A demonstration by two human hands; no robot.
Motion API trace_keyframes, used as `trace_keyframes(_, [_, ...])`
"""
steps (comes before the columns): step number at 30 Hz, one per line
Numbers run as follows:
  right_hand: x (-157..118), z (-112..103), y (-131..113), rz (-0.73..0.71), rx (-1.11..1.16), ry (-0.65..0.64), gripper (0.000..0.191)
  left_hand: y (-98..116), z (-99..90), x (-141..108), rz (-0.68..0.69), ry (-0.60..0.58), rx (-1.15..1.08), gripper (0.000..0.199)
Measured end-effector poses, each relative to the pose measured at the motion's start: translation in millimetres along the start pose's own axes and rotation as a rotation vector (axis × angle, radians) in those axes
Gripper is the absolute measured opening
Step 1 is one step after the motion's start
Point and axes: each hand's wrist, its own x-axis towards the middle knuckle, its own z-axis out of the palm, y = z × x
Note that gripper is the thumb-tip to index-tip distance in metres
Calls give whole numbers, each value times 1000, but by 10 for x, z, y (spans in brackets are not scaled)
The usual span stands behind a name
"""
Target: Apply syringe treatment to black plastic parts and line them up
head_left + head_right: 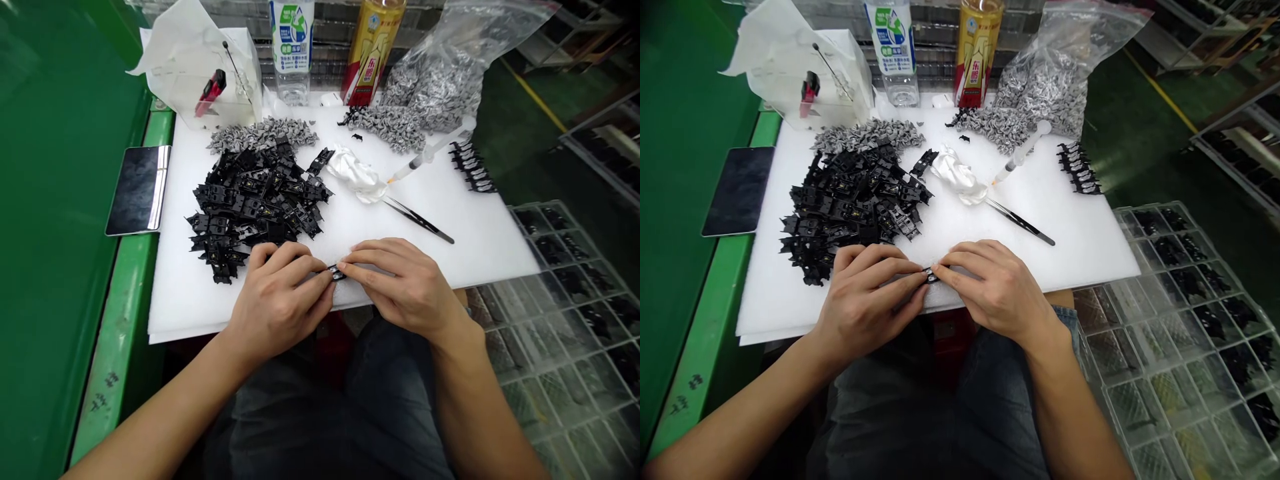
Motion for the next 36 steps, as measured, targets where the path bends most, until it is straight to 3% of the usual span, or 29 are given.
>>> trace_keyframes(11, [25,-1,20,-7,8,2,34,-1,7,16,6,6,-3,6])
trace_keyframes(17, [-35,64,23,16,84,123,42,-4,-9,28,10,2,-15,7])
trace_keyframes(31, [-27,37,32,27,97,10,43,-16,3,8,20,0,-28,5])
trace_keyframes(36, [-74,63,18,44,112,85,50,-25,-17,2,18,-17,-34,7])
